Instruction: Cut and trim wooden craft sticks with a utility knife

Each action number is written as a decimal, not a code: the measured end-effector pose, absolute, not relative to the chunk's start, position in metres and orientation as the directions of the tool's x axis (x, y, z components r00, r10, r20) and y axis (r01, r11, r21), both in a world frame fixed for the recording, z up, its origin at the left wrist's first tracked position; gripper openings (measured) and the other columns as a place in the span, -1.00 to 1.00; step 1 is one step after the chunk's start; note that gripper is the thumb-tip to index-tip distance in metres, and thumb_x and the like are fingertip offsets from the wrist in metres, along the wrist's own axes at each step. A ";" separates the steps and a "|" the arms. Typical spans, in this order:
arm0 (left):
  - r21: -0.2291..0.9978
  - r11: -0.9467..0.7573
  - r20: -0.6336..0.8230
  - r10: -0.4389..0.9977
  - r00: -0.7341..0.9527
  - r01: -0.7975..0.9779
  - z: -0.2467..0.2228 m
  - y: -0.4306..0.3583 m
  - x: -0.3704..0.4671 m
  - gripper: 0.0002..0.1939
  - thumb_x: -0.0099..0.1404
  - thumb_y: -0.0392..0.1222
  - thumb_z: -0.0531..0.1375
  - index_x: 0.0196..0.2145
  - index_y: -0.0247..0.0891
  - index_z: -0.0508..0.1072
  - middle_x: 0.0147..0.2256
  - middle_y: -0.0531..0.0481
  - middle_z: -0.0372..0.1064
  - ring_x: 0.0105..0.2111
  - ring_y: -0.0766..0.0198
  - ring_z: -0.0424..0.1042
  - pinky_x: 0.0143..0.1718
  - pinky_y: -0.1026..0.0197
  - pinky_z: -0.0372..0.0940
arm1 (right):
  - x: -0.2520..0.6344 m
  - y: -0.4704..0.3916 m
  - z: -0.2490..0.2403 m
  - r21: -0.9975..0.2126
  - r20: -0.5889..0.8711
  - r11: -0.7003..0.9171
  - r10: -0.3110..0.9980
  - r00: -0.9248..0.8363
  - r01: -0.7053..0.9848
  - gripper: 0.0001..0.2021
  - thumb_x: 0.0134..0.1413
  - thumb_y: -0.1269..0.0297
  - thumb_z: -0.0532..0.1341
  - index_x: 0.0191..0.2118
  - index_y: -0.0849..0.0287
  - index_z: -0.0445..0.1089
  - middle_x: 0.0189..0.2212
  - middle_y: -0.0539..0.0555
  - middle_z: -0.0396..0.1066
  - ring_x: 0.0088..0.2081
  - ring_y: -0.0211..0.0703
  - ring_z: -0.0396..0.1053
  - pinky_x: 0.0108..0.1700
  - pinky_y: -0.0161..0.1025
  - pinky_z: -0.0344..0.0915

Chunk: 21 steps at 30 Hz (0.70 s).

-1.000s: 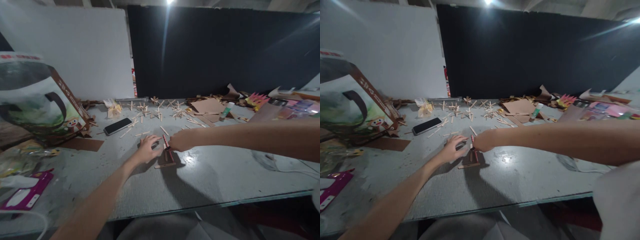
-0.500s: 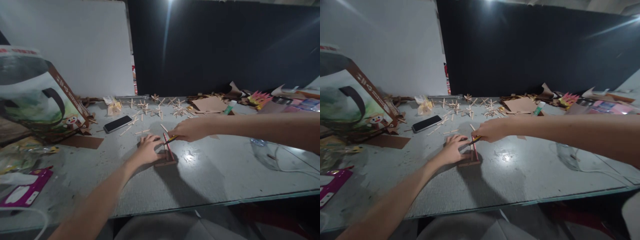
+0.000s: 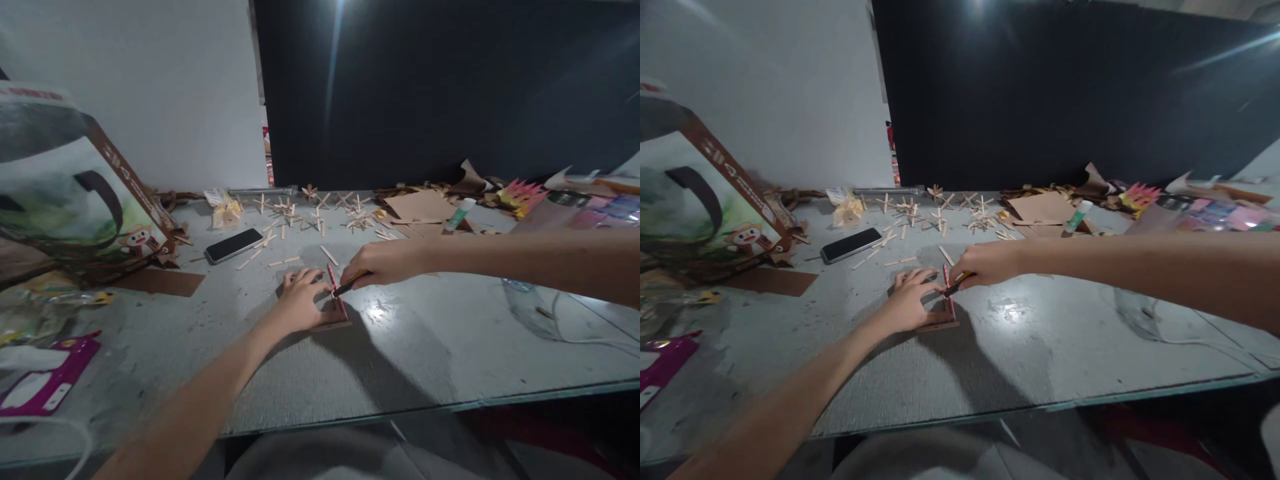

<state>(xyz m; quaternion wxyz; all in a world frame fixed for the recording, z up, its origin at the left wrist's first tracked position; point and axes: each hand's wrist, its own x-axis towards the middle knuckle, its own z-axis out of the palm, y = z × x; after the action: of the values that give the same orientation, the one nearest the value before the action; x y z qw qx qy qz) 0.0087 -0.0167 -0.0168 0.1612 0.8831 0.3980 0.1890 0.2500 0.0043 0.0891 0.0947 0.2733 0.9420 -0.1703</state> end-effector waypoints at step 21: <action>0.439 -0.603 0.106 0.771 0.628 0.666 -0.021 -0.009 0.008 -0.32 0.11 0.39 0.37 0.12 0.12 0.55 0.39 -0.12 0.17 0.39 -0.27 0.05 0.33 -0.39 -0.14 | 0.244 -0.003 0.100 -0.238 -0.285 0.780 0.513 -0.810 0.578 -0.64 0.39 0.30 0.11 0.13 0.10 0.58 -0.33 0.09 0.63 -0.49 -0.30 0.28 -0.40 -0.30 0.05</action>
<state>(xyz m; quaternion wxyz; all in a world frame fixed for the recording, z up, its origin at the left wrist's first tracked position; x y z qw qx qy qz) 0.0080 -0.0094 -0.0207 0.1824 0.8836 0.4064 0.1441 0.2440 -0.0027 0.0996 0.1027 0.2910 0.9379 -0.1586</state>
